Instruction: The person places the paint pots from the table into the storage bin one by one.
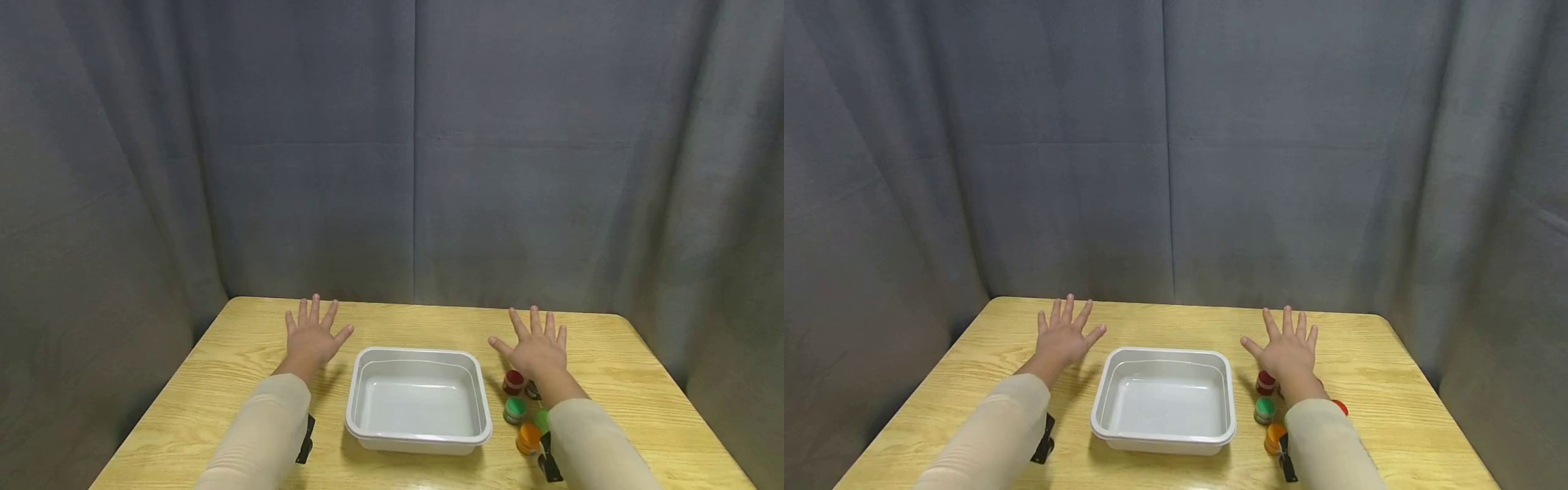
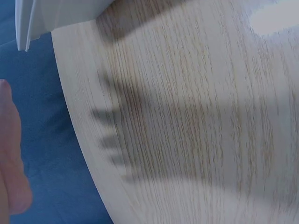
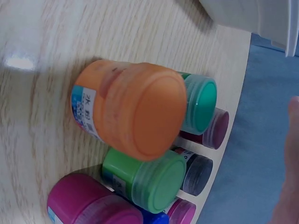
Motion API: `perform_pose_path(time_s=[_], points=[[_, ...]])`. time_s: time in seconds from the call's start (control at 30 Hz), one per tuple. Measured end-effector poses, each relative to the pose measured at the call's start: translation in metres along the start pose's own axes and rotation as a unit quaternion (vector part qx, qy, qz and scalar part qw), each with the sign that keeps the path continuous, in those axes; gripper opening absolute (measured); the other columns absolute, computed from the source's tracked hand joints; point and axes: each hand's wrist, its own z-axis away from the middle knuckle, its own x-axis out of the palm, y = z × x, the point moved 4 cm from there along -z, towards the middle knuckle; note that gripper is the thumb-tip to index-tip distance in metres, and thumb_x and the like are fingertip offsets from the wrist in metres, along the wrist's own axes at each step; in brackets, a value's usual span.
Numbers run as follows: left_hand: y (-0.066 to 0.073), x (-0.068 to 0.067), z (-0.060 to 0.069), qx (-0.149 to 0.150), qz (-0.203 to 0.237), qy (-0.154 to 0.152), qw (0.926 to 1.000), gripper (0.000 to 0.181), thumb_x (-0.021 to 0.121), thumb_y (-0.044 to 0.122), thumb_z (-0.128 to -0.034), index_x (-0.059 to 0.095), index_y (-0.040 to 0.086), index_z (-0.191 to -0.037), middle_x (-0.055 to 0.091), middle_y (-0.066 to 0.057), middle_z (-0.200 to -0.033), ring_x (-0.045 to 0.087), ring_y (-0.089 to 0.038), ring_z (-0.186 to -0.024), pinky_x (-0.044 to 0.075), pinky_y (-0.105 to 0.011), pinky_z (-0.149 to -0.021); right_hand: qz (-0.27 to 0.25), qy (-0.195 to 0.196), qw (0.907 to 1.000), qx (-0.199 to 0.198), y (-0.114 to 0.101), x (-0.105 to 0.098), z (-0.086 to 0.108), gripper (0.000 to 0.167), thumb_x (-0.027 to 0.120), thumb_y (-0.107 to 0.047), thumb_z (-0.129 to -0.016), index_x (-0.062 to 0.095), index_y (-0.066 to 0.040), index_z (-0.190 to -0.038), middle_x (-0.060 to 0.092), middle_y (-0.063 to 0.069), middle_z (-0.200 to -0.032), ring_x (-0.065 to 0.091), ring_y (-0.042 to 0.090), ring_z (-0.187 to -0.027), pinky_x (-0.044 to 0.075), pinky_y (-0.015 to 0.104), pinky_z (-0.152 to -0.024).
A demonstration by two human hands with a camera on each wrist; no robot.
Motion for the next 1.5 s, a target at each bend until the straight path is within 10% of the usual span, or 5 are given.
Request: perform_pose_path(time_s=[0.4, 0.7, 1.0, 1.33, 1.5], points=[[0.001, -0.002, 0.001, 0.013, 0.019, 0.010, 0.9997, 0.075, 0.030, 0.064, -0.0987, 0.012, 0.023, -0.159, -0.004, -0.018, -0.165, -0.009, -0.042, -0.152, -0.006, -0.067, -0.119, -0.009, 0.013, 0.9999, -0.002, 0.010, 0.001, -0.001, 0.096, 0.032, -0.078, -0.090, 0.009, -0.016, -0.159, -0.009, 0.030, -0.161, -0.013, 0.055, -0.145, -0.014, 0.071, -0.114], [0.000, 0.013, 0.020, 0.037, 0.140, 0.011, 0.9894, 0.074, 0.030, 0.061, -0.1004, 0.012, 0.019, -0.159, -0.005, -0.023, -0.164, -0.007, -0.046, -0.150, 0.003, -0.067, -0.119, -0.052, 0.057, 0.9970, -0.008, 0.025, -0.005, 0.025, 0.090, 0.037, -0.070, -0.095, 0.024, -0.002, -0.153, 0.010, 0.038, -0.156, 0.011, 0.059, -0.142, 0.009, 0.073, -0.114], [0.010, 0.033, 0.055, 0.075, 0.347, -0.018, 0.9345, 0.073, 0.021, 0.057, -0.1031, -0.004, 0.018, -0.159, -0.010, -0.020, -0.164, -0.010, -0.044, -0.150, 0.001, -0.076, -0.112, -0.127, 0.065, 0.9898, 0.006, 0.048, -0.004, 0.058, 0.083, 0.036, -0.060, -0.100, 0.029, 0.005, -0.150, 0.018, 0.040, -0.153, 0.022, 0.061, -0.137, 0.026, 0.075, -0.106], [0.021, 0.047, 0.094, 0.090, 0.477, -0.038, 0.8736, 0.065, 0.027, 0.039, -0.1074, -0.004, 0.014, -0.158, -0.005, -0.016, -0.165, 0.000, -0.045, -0.150, 0.006, -0.069, -0.117, -0.198, 0.054, 0.9781, 0.032, 0.078, 0.002, 0.089, 0.077, 0.034, -0.057, -0.102, 0.034, 0.005, -0.147, 0.025, 0.038, -0.151, 0.025, 0.060, -0.135, 0.029, 0.075, -0.104], [0.026, 0.052, 0.109, 0.082, 0.508, -0.042, 0.8564, 0.064, 0.030, 0.036, -0.1071, -0.003, 0.015, -0.159, -0.002, -0.018, -0.165, 0.005, -0.049, -0.148, 0.012, -0.073, -0.113, -0.240, 0.035, 0.9686, 0.057, 0.089, 0.009, 0.106, 0.076, 0.040, -0.055, -0.101, 0.033, 0.004, -0.149, 0.024, 0.036, -0.153, 0.026, 0.056, -0.137, 0.033, 0.070, -0.107]])
